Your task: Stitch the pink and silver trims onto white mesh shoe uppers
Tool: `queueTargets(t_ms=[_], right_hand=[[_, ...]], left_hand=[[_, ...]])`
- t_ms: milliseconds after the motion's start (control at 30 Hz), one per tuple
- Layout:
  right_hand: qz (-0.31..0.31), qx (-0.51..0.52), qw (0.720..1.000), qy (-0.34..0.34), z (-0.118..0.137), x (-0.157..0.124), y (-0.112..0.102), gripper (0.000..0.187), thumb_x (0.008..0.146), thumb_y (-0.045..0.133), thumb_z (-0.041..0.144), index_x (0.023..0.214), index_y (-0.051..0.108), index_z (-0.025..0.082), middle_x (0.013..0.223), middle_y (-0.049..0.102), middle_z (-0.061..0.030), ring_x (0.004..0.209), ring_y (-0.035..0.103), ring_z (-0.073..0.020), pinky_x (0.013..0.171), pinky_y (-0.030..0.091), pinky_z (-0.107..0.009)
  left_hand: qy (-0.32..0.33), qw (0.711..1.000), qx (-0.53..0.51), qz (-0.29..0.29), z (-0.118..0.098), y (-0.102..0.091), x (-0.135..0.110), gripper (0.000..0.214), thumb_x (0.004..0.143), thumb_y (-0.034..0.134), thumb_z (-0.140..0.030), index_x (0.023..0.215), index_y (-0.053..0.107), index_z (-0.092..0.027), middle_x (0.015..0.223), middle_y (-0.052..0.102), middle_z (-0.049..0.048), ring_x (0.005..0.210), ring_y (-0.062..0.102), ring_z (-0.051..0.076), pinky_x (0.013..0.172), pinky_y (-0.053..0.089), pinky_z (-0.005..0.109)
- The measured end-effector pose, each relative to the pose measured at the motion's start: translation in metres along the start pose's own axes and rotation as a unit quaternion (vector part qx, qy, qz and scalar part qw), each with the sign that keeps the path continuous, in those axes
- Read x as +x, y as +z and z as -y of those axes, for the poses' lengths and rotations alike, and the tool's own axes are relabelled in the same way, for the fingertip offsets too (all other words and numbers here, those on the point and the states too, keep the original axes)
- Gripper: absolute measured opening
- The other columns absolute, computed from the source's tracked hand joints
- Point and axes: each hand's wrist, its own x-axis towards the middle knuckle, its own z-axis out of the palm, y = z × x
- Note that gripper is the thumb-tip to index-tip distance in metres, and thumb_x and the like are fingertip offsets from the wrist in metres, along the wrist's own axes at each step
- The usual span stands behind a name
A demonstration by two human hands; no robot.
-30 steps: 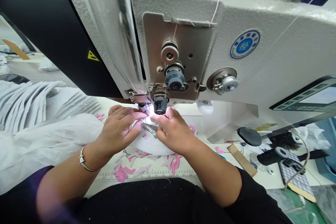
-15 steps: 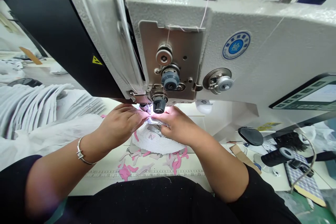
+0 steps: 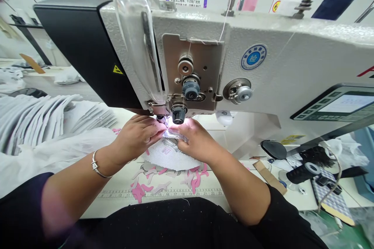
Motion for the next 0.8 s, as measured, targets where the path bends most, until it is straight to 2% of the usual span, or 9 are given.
queueTargets(t_ms=[133,300,500,633,800], right_hand=[[0.000,0.000,1.000,-0.006,0.001,0.000,0.001,0.050,0.081,0.057,0.013,0.127,0.062,0.031,0.090,0.053,-0.0022,0.084,0.053,-0.0177,0.072,0.044,-0.030],[-0.016,0.008,1.000,-0.013,0.000,-0.001,0.005,0.050,0.081,0.057,0.013,0.128,0.060,0.028,0.094,0.054,-0.0036,0.087,0.053,-0.0193,0.075,0.046,-0.032],[-0.021,0.015,1.000,-0.018,-0.003,-0.001,0.006,0.051,0.080,0.057,0.013,0.128,0.060,0.029,0.097,0.055,-0.0036,0.087,0.054,-0.0190,0.077,0.047,-0.034],[-0.019,0.013,1.000,-0.015,-0.002,-0.001,0.005,0.051,0.078,0.057,0.011,0.126,0.061,0.028,0.096,0.056,-0.0032,0.088,0.054,-0.0191,0.077,0.048,-0.033],[-0.015,0.018,1.000,-0.008,-0.002,0.000,0.003,0.051,0.077,0.056,0.012,0.125,0.062,0.029,0.097,0.057,-0.0026,0.086,0.055,-0.0187,0.076,0.048,-0.033]], left_hand=[[-0.067,0.995,-0.070,-0.001,-0.006,0.000,-0.005,0.016,0.093,0.058,-0.025,0.103,0.070,-0.021,0.092,0.072,0.0032,0.089,0.066,0.020,0.084,0.051,0.036],[-0.183,0.963,-0.193,-0.032,-0.019,0.005,-0.015,0.022,0.092,0.058,-0.023,0.107,0.073,-0.024,0.098,0.070,0.0034,0.093,0.067,0.017,0.084,0.054,0.031],[-0.241,0.938,-0.241,-0.054,-0.026,0.008,-0.017,0.020,0.091,0.060,-0.024,0.105,0.075,-0.025,0.098,0.073,0.0013,0.092,0.068,0.015,0.085,0.054,0.029],[-0.249,0.936,-0.240,-0.067,-0.028,0.009,-0.017,0.018,0.091,0.061,-0.023,0.103,0.074,-0.022,0.099,0.073,0.0019,0.093,0.068,0.015,0.086,0.054,0.029],[-0.209,0.946,-0.240,-0.055,-0.025,0.010,-0.017,0.022,0.091,0.059,-0.021,0.108,0.074,-0.022,0.100,0.072,0.0038,0.095,0.067,0.016,0.086,0.054,0.030]])
